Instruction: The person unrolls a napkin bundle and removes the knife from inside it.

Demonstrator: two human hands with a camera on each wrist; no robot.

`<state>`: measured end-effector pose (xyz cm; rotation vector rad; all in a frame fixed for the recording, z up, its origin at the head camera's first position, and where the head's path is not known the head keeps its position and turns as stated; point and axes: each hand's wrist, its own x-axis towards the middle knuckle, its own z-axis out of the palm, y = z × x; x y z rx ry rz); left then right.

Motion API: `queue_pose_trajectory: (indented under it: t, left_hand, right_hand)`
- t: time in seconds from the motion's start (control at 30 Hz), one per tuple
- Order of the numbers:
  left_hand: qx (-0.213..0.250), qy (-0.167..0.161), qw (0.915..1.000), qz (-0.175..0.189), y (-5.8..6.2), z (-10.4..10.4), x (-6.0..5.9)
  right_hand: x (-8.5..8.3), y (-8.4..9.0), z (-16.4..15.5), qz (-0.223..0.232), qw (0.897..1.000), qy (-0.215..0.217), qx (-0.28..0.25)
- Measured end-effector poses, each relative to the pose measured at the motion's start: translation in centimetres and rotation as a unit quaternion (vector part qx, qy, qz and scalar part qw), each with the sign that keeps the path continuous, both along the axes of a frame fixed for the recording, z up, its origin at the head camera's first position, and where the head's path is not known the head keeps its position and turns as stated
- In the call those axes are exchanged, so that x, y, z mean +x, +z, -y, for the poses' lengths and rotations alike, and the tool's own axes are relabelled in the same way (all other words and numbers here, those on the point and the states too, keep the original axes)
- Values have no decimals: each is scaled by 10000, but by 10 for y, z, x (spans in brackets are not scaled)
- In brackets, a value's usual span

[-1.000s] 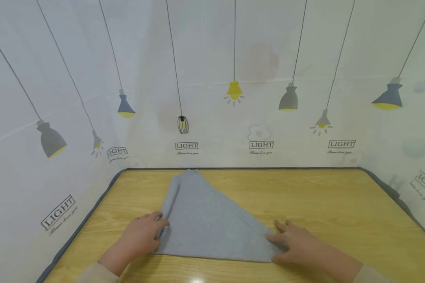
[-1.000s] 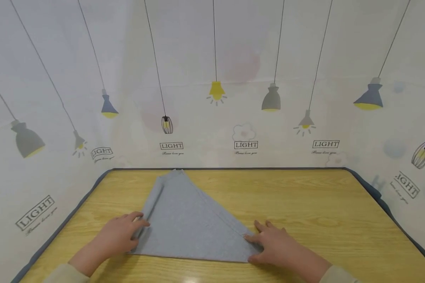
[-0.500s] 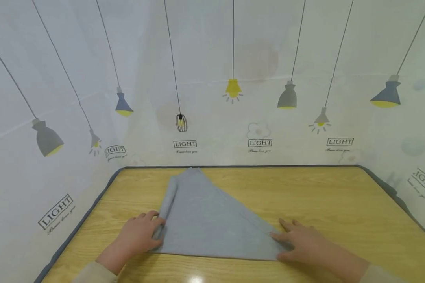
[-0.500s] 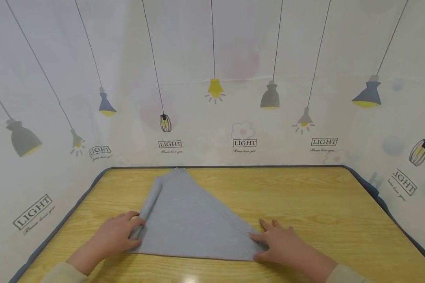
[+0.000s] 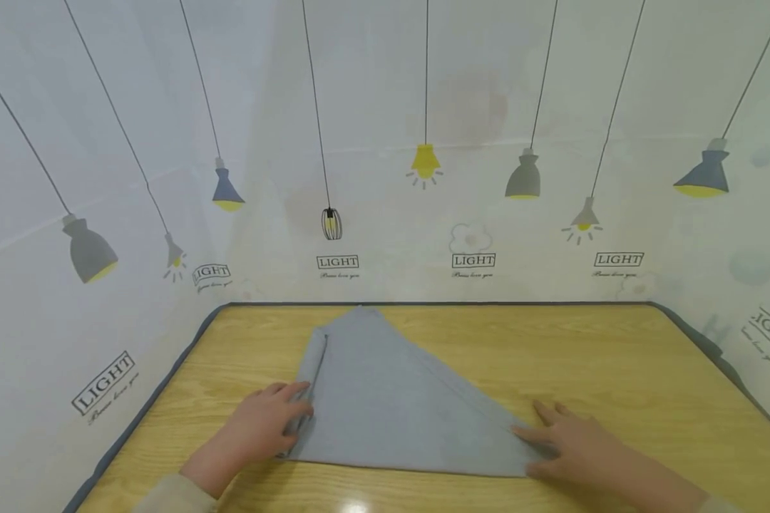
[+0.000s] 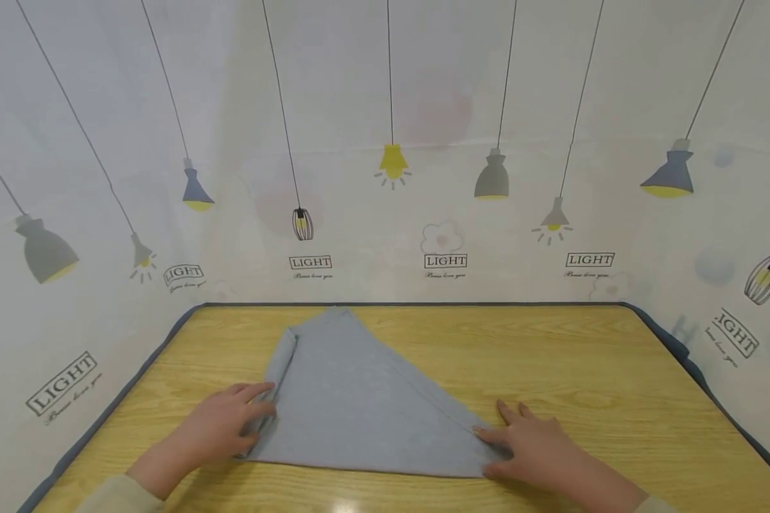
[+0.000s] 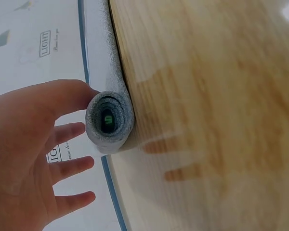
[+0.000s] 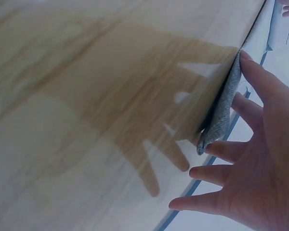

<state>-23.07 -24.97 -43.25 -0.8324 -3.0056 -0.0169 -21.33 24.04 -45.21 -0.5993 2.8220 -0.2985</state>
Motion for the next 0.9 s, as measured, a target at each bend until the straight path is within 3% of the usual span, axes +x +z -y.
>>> queue_pose_trajectory:
  t: [0.13,0.27,0.57,0.8,0.9]
  left_hand:
    - [37,-111,9999,94,-2,0,1]
    - [178,-305,9994,-55,-4,0,3]
    - [136,-164,9997,-85,-6,-4,3]
    - [213,-289,9993,105,-7,-5,1]
    - [285,-343,9989,111,-7,-4,0]
  right_hand:
    - [2,-3,-7,15,9999,36,-105]
    - [5,-4,-14,57,9994,35,-337]
    - [11,-1,-26,286,9982,-84,-521]
    - [16,-4,-41,206,9980,-138,-590]
    - [17,-2,-47,432,9965,-256,-661]
